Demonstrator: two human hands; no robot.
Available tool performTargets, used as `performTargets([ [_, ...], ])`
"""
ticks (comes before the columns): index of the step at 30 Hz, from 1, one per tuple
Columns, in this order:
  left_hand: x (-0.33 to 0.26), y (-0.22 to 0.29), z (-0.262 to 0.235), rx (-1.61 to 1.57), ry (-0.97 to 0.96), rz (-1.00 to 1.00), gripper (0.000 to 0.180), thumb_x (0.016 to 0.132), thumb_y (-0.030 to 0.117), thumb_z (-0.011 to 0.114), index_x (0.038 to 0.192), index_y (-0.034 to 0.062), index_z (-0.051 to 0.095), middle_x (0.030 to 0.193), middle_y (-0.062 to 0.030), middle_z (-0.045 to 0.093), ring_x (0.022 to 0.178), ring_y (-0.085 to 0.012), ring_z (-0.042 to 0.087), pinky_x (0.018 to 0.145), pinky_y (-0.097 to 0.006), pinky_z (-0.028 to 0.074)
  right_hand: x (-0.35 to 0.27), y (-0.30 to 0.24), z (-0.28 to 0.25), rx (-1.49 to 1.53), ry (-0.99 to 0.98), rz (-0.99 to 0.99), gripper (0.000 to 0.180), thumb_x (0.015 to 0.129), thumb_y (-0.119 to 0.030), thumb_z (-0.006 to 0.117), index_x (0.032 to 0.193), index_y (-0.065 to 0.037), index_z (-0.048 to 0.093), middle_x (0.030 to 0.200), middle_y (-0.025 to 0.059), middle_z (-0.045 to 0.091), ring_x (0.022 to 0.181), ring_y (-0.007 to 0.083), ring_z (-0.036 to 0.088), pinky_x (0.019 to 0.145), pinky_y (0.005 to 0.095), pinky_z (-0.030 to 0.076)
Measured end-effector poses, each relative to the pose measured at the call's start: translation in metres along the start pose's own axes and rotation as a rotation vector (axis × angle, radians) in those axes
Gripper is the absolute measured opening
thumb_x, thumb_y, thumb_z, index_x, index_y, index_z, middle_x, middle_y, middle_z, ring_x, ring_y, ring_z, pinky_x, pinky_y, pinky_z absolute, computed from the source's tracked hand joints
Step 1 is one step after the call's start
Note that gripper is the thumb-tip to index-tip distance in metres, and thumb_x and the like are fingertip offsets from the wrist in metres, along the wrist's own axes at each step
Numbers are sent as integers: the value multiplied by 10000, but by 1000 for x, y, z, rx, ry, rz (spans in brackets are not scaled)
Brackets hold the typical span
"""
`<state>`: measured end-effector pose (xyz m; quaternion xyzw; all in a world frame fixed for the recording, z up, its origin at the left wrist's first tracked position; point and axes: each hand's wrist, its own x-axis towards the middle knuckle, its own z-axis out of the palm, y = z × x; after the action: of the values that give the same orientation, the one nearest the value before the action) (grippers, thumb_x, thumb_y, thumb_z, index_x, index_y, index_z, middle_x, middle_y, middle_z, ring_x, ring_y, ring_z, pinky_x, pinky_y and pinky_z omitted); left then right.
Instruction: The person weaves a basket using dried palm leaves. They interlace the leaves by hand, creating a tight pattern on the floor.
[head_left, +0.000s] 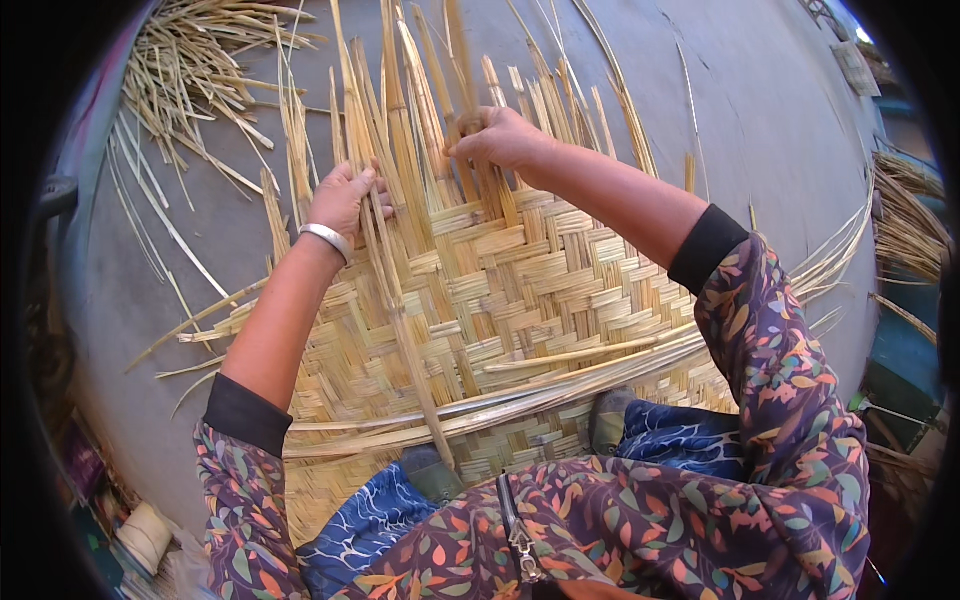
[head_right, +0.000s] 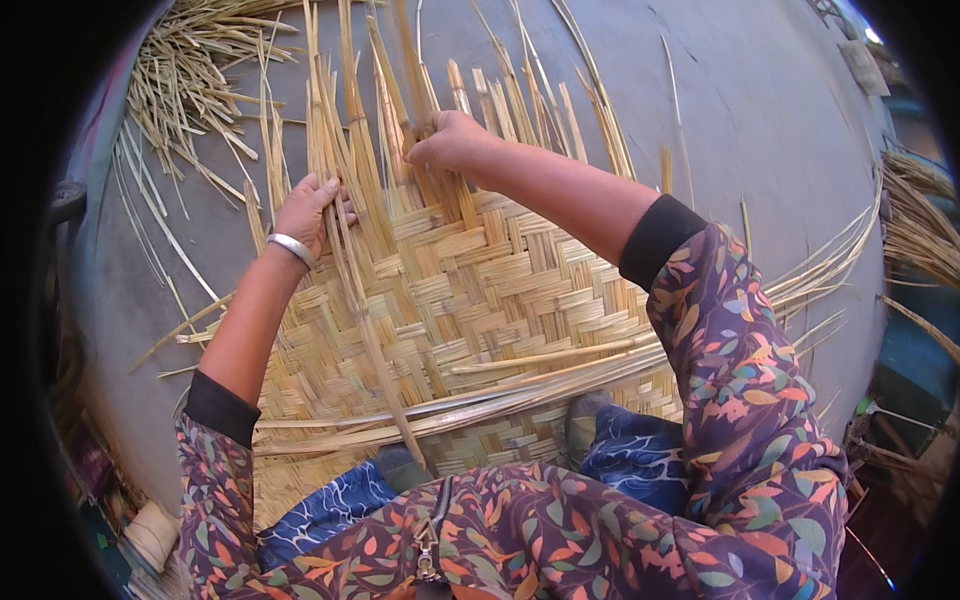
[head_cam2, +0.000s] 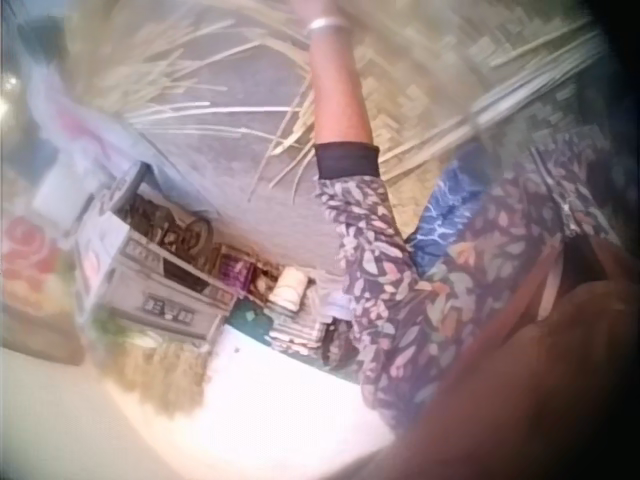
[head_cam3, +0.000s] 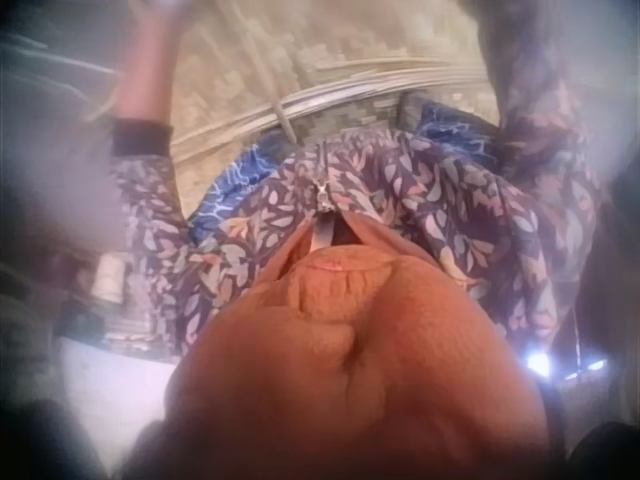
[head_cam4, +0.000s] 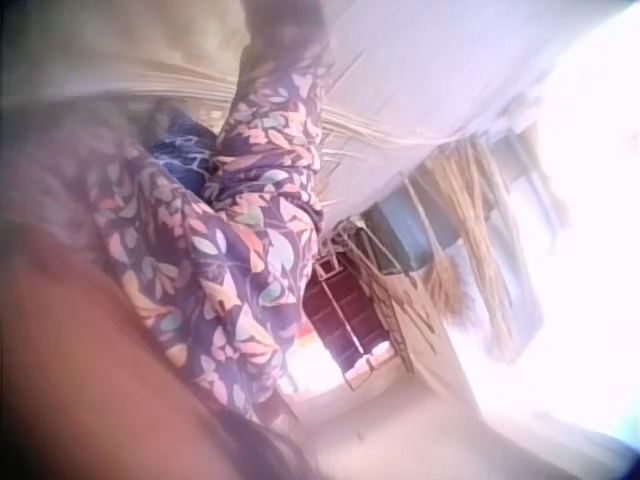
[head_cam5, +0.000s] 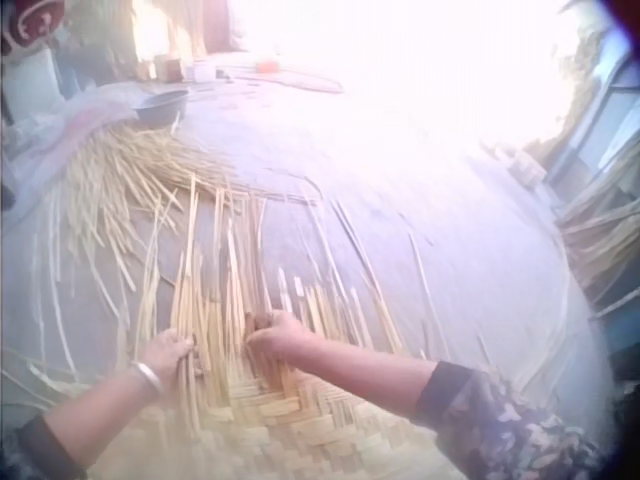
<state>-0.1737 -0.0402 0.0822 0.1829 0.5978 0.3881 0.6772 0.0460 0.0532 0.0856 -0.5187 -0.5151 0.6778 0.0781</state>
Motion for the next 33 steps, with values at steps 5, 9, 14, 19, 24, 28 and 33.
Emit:
performTargets([
  [5,-3,8,2,53,-61,14,208,913,135,516,1104,53,512,781,-15,601,577,-104,587,501,-234,534,-1,-42,-13,545,-104,-117,403,904,-370,542,1042,9,549,963,153,638,966,240,625,878,351,506],
  [9,-7,19,9,138,-73,-8,194,905,126,523,1081,52,556,812,-30,655,577,-93,621,450,-183,506,13,-50,-24,871,-251,-142,494,982,-385,286,1109,55,472,1048,238,584,911,275,642,860,402,532],
  [14,-7,29,11,238,-126,-45,214,882,156,578,1065,46,564,807,-26,651,589,-91,618,462,-189,505,14,-52,-23,798,-245,-39,360,962,-293,395,1096,30,482,959,198,593,866,279,650,724,347,584],
  [19,-7,33,8,265,-220,-76,212,872,165,596,1049,51,578,797,-23,648,602,-91,613,480,-201,503,17,-50,-34,620,-283,-67,228,908,-239,541,1041,-55,563,901,56,633,789,174,646,679,309,562],
  [24,-6,37,10,330,-246,-103,218,870,182,602,1043,50,591,790,-22,647,601,-92,606,495,-199,494,16,-46,-36,584,-183,-93,164,860,-186,623,994,-95,601,900,9,644,829,134,624,755,319,522],
  [28,-7,35,12,338,-229,-95,200,870,178,599,1022,47,604,792,-28,650,605,-95,607,494,-200,492,15,-43,-41,657,-98,-180,132,856,-169,630,965,-96,611,927,28,646,886,152,615,832,354,496],
  [33,-8,39,14,445,-145,-114,183,869,153,591,1000,26,604,784,-50,653,598,-111,626,510,-205,500,1,-31,-38,707,24,-182,139,868,-135,611,980,-59,575,936,90,642,863,194,645,777,320,551],
])
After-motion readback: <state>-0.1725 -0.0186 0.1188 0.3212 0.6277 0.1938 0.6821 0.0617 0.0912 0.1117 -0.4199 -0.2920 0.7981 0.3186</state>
